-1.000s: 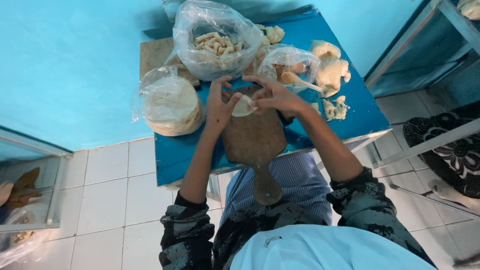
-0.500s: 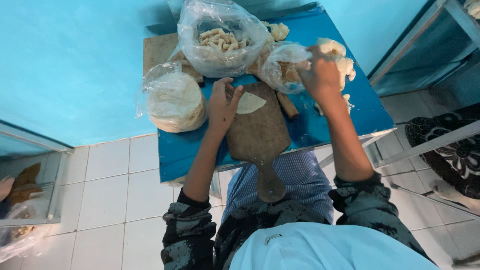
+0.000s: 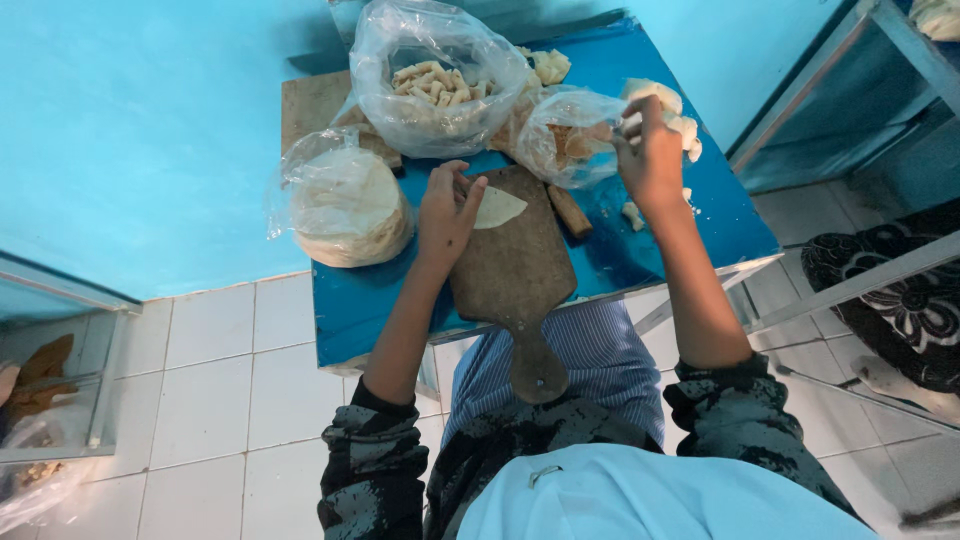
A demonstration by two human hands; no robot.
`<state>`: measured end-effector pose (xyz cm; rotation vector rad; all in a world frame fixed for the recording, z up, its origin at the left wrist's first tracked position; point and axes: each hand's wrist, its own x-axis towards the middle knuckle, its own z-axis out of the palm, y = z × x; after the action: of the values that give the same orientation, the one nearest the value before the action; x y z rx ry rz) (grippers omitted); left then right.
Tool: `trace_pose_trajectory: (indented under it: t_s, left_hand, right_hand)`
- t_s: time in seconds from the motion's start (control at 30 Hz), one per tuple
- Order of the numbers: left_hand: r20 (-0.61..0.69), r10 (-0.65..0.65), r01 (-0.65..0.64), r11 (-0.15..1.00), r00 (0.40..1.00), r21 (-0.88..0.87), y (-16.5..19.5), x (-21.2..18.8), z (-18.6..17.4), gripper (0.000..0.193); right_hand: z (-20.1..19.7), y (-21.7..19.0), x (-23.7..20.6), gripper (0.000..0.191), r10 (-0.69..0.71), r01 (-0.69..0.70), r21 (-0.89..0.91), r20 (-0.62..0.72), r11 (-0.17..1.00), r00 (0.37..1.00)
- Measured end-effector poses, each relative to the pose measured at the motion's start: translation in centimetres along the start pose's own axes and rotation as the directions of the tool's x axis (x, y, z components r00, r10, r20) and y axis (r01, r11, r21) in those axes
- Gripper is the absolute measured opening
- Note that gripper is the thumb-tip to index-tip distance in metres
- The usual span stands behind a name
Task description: The person sits at a table and stretches pieces of dough by hand, pulling each piece thin and shaping it into a round flat disc. The finished discs are stacked with others on the table, and the person works through the dough pieces one at a time.
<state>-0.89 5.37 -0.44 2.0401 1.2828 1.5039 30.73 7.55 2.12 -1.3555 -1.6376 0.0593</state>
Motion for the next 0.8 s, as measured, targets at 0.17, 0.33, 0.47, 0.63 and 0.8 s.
trace_pose_trajectory:
  t_s: [0.17,0.33,0.47,0.63,0.8]
  left_hand:
    - [0.001,-0.012,0.012,1.0,1.0,-0.024,0.1,0.0,0.2,0.038]
    - [-0.023,-0.004,0.004,1.0,1.0,-0.008,0.2,-0.1,0.2,0.037]
    - [-0.018,0.024,-0.024,1.0,1.0,0.004,0.3,0.0,0.2,0.036]
    - [-0.004,-0.006,0.006,0.998,1.0,0.07,0.1,-0.3,0.2,0.031]
    - [-0.045,0.01,0.005,0.946,0.999,0.324,-0.6,-0.8,0.2,0.032]
  right_hand:
    - [2.8,-0.4,0.1,0.039,-0.364,0.364,-0.004,-0.051,0.931,0.93]
    - [4.3,0.0,-1.0,0.058,-0.364,0.382,-0.281,0.113,0.881,0.924]
    - [4.1,-0.5,-1.3,0.043,-0.354,0.354,0.011,-0.016,0.935,0.935]
    - [3.0,0.7,-0.4,0.036,-0.054,0.068,0.297,-0.055,0.952,0.997]
    - [2.0,3.4,0.1,0.039,0.162,-0.127,0.469,-0.035,0.874,0.986]
